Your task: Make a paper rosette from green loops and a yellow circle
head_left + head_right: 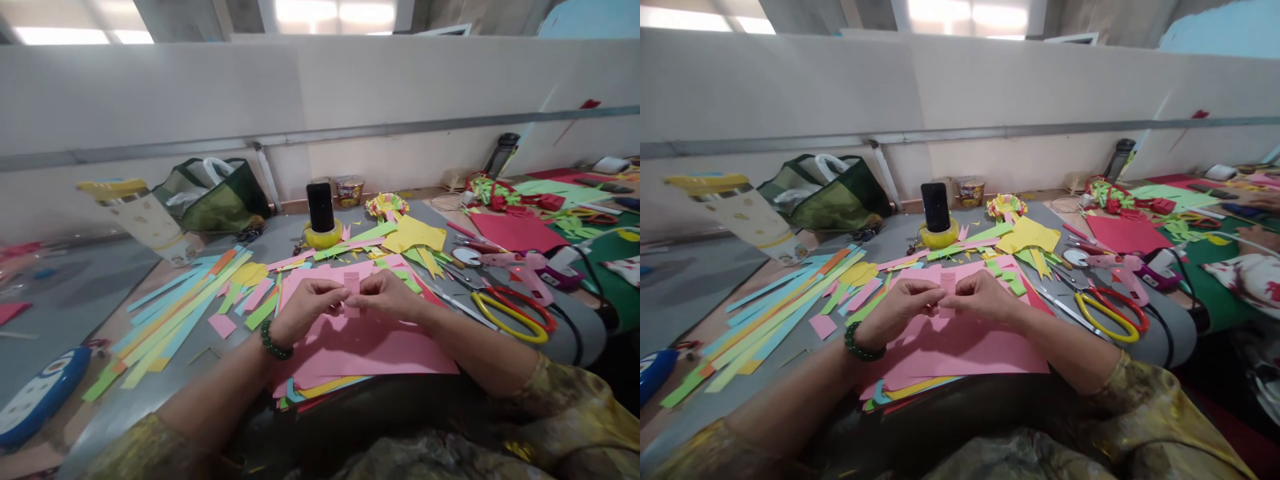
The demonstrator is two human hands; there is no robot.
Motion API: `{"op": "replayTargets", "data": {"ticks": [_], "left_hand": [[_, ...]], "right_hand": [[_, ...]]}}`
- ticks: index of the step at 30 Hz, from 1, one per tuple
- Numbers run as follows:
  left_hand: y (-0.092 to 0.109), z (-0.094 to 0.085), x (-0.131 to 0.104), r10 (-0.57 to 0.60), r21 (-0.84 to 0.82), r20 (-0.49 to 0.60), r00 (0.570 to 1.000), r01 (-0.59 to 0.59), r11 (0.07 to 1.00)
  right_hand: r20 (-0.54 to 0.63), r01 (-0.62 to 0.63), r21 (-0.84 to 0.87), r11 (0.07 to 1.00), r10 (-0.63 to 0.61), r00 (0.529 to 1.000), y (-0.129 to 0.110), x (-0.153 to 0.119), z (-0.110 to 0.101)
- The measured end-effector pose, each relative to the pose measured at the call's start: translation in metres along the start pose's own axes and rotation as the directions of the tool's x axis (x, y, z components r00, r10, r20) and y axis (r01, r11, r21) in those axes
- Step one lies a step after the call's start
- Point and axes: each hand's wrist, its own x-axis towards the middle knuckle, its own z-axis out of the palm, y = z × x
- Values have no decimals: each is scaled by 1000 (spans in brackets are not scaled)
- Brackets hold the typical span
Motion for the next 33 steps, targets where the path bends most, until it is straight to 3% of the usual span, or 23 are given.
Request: {"op": "replayTargets", "data": {"ticks": [2,4,7,9,11,14,17,20,24,33], "left_hand": [[1,0,0,5,-48,-18,1000,-6,999],[3,-2,0,6,-100,-35,999,-9,995],[4,-2,0,-2,-129,-42,999,-4,992],[3,-2,-1,8,-106,-42,999,-12,994],[2,-1,-1,33,-53,-57,998,-36,998],[1,0,-3,103,96,-90,991,-94,991],[1,2,-6,174,219,-90,981,-150,964],[2,4,-8,225,262,-90,970,-195,945],[0,4,-7,251,283,-81,965,-220,934],[-5,3,-6,284,360,-68,956,-242,901]], "right_hand": [[-119,131,-105,986,-144,983,1,-3,-2],[-223,320,-290,902,-389,894,4,-6,-5],[-115,537,-538,650,-687,717,8,-10,-6],[-24,587,-594,550,-742,670,11,-11,-4],[-38,583,-573,576,-729,683,13,-10,-1],[-192,508,-404,761,-614,766,11,-7,2],[-319,339,-130,932,-363,876,8,-4,1],[-280,158,170,973,-106,954,5,-2,0],[-204,35,344,938,39,978,0,-1,0],[-190,-55,350,935,129,973,-6,-1,-2]]}}
